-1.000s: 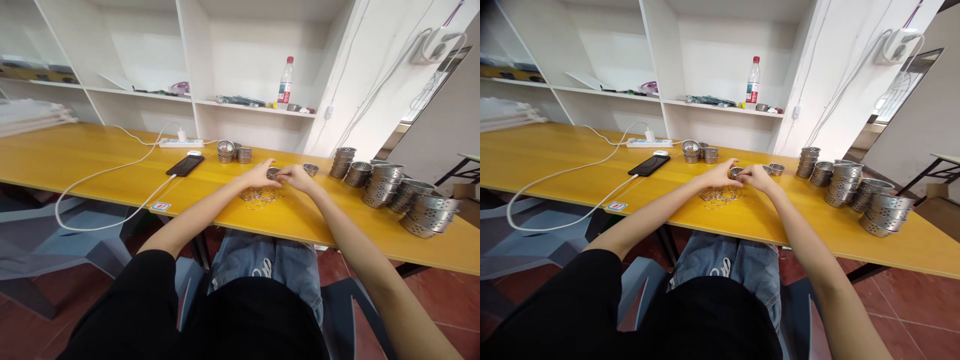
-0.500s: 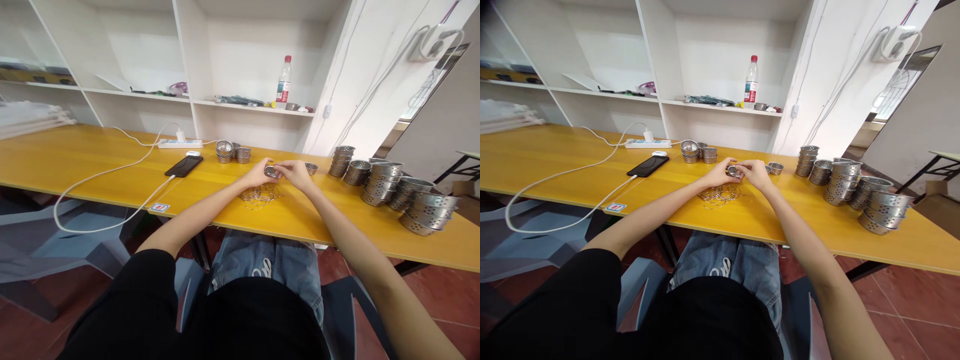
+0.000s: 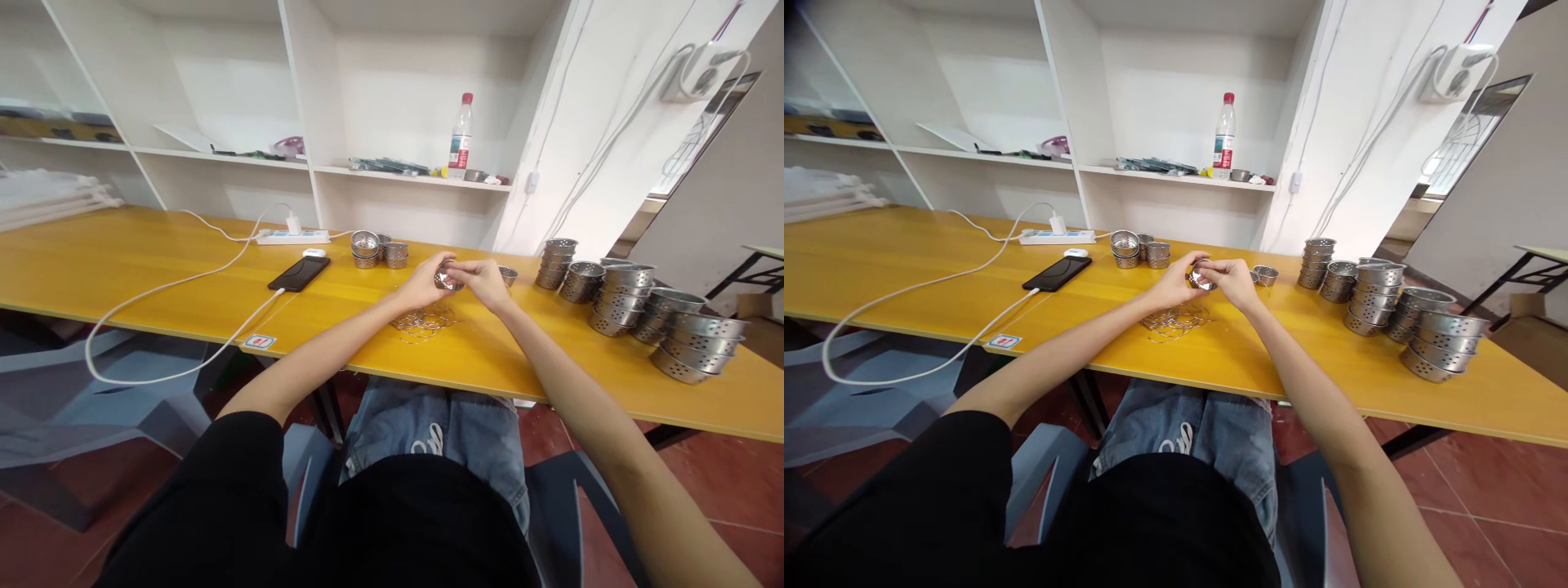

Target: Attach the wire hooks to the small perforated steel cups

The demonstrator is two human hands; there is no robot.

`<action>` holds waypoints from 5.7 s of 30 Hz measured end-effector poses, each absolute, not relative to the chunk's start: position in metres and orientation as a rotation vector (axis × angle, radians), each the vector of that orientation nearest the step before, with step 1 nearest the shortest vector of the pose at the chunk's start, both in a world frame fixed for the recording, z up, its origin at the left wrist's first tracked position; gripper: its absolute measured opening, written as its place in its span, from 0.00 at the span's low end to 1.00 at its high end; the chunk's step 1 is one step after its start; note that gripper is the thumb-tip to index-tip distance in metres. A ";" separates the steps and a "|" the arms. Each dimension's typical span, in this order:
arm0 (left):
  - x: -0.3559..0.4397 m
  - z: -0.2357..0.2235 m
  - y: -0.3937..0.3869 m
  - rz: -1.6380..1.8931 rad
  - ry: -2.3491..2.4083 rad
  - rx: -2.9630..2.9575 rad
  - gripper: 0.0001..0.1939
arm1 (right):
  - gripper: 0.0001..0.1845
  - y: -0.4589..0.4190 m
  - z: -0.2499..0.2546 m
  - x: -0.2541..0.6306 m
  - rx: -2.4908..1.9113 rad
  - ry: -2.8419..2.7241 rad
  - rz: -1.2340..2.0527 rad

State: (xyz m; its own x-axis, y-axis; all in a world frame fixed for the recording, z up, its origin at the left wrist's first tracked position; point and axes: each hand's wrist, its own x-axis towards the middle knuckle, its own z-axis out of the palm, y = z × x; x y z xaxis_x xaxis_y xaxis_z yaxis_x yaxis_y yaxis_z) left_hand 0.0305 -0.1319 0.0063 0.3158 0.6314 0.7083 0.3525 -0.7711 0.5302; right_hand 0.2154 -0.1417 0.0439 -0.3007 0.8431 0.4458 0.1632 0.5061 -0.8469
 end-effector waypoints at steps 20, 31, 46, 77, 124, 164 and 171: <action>0.028 0.009 -0.134 1.412 0.886 2.386 0.38 | 0.12 -0.142 0.041 0.215 -0.928 -2.105 0.314; 0.029 0.009 -0.133 1.419 0.895 2.378 0.38 | 0.21 -0.134 0.036 0.216 -0.817 -1.832 0.881; 0.025 0.014 -0.134 1.494 0.951 2.427 0.39 | 0.25 -0.133 0.046 0.226 -0.886 -1.735 0.807; 0.024 0.010 -0.131 1.357 0.897 2.576 0.36 | 0.20 -0.126 0.041 0.225 -0.762 -1.841 0.791; 0.021 0.019 -0.139 1.362 0.992 2.462 0.29 | 0.25 -0.137 0.050 0.225 -0.787 -1.780 0.899; 0.030 0.019 -0.139 1.473 0.855 2.305 0.33 | 0.31 -0.146 0.042 0.205 -0.754 -1.459 1.080; 0.030 0.022 -0.139 1.508 0.856 2.253 0.33 | 0.29 -0.144 0.040 0.204 -0.705 -1.422 1.120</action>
